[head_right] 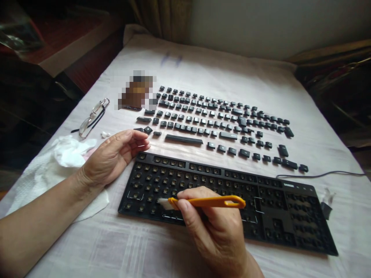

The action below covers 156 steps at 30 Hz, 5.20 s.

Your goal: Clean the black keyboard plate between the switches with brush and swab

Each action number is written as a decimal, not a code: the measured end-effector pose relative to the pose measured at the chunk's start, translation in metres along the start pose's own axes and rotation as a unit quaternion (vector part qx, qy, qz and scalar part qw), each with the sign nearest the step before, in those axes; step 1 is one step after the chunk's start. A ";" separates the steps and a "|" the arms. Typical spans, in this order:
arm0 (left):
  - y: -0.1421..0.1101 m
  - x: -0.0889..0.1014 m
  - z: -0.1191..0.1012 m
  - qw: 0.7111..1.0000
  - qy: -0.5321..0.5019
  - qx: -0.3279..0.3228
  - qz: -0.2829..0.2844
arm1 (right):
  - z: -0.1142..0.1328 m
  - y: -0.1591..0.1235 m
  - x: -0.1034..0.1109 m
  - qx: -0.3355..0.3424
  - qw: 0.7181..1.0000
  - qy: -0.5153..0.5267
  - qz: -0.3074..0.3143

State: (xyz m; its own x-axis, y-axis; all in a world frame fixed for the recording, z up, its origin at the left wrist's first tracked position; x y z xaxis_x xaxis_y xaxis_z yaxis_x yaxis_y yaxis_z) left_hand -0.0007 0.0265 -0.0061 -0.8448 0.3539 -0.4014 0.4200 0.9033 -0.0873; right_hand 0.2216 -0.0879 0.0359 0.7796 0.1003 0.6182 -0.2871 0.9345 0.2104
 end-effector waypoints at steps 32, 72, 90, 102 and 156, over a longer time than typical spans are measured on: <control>0.000 -0.004 -0.003 1.000 0.009 0.011 -0.013 | 0.016 -0.002 -0.011 -0.048 0.998 0.005 -0.046; -0.001 0.004 0.000 0.997 0.053 0.036 -0.045 | -0.022 -0.004 0.067 -0.087 0.981 0.017 -0.174; 0.001 0.001 0.005 0.984 0.119 -0.037 -0.129 | -0.037 -0.013 0.057 0.103 0.975 -0.189 -0.046; -0.001 0.009 0.006 0.985 0.146 -0.012 -0.096 | -0.034 -0.017 0.046 0.110 0.980 -0.167 -0.008; -0.001 0.004 0.005 0.989 0.134 -0.028 -0.059 | -0.033 -0.022 0.071 0.067 0.988 -0.126 -0.054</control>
State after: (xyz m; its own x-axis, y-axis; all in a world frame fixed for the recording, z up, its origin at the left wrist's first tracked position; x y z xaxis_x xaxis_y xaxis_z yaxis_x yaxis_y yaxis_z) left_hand -0.0027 0.0255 -0.0119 -0.9473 0.2910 -0.1342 0.3014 0.9513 -0.0652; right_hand 0.3018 -0.0906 0.0506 0.6503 -0.1010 0.7529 -0.2945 0.8801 0.3724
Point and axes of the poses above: each hand's wrist, its own y-axis towards the middle knuckle, its own x-axis out of the back of the hand, z = x × y, the point moved 3 cm from there along y, towards the middle knuckle, and after that the axes turned 13 degrees about z, right-handed, at the moved point
